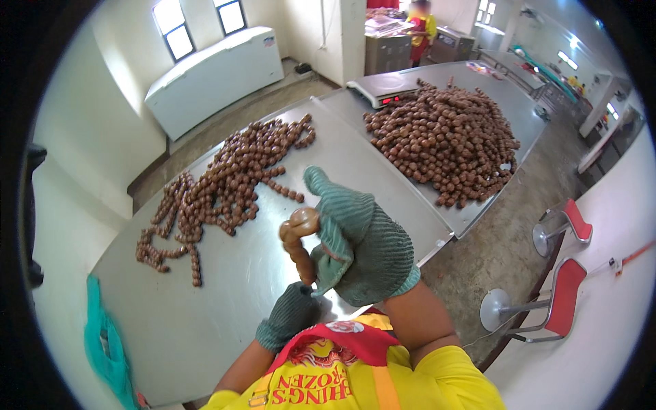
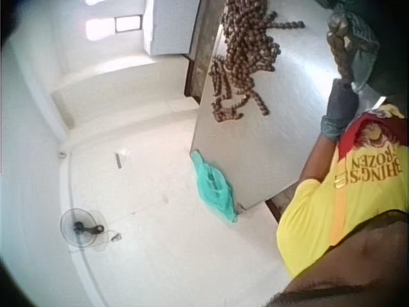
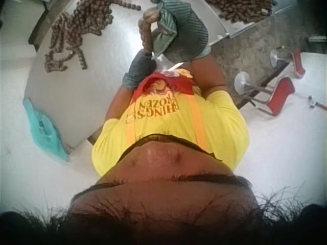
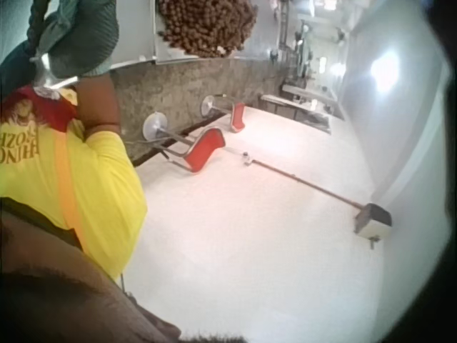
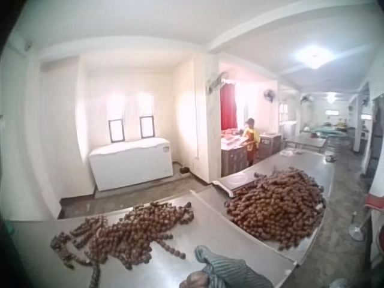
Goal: The person picks up small brown spherical food items from a metal table and threads them onto skewers by hand. They place the completed skewers on the table and continue the process with additional items.
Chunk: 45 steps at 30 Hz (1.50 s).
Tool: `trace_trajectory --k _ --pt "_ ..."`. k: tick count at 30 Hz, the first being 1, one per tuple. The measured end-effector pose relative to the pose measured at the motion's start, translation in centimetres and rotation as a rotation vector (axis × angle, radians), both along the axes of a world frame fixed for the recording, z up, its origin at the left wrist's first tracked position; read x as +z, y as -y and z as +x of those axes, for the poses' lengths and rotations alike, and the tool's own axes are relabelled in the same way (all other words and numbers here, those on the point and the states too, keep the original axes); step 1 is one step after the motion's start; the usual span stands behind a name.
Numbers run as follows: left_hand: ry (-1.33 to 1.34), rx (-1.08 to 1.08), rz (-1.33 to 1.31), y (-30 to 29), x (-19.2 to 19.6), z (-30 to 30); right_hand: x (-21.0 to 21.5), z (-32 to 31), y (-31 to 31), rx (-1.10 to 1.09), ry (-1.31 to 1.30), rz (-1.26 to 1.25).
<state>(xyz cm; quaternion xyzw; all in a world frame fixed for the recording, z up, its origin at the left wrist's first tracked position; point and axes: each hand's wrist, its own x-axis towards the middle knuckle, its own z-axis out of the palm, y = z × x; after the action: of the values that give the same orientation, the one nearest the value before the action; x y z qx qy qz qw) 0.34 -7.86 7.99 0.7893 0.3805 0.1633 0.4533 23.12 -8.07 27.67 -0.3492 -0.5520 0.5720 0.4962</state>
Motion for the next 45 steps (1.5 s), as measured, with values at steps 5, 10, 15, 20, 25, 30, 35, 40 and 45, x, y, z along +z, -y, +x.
trace_trajectory --k 5,10,15,20,25,30,35,40,45 --pt "0.5 0.206 -0.464 0.2 7.3 -0.9 2.2 1.2 -0.3 -0.061 0.953 0.253" --pt "0.176 -0.063 -0.116 -0.3 13.6 2.5 -9.3 0.6 0.8 -0.47 0.784 0.84" --pt "-0.716 -0.466 0.268 -2.1 14.4 2.0 -13.2 2.8 1.9 0.296 -0.297 -0.787" --pt "-0.781 -0.895 0.355 -3.3 13.3 2.3 -21.1 9.2 4.7 0.63 0.106 -0.518" --pt "-0.818 -0.827 0.192 -3.0 11.9 4.8 -24.8 14.6 10.5 0.479 -0.399 -1.148" --pt "-0.441 -0.858 0.065 -4.9 8.4 4.0 -23.0 21.1 19.1 0.224 -0.186 -0.863" --pt "-0.37 -0.746 0.072 -1.8 9.0 10.6 -28.6 29.3 28.6 -0.127 -0.114 -0.953" --pt "-0.279 -0.746 0.484 1.1 12.5 21.7 -29.8 28.9 29.7 -0.427 0.114 -0.536" --pt "-0.189 -0.545 0.577 -5.8 12.9 30.9 -29.0 26.0 23.9 -0.397 -0.471 -0.718"
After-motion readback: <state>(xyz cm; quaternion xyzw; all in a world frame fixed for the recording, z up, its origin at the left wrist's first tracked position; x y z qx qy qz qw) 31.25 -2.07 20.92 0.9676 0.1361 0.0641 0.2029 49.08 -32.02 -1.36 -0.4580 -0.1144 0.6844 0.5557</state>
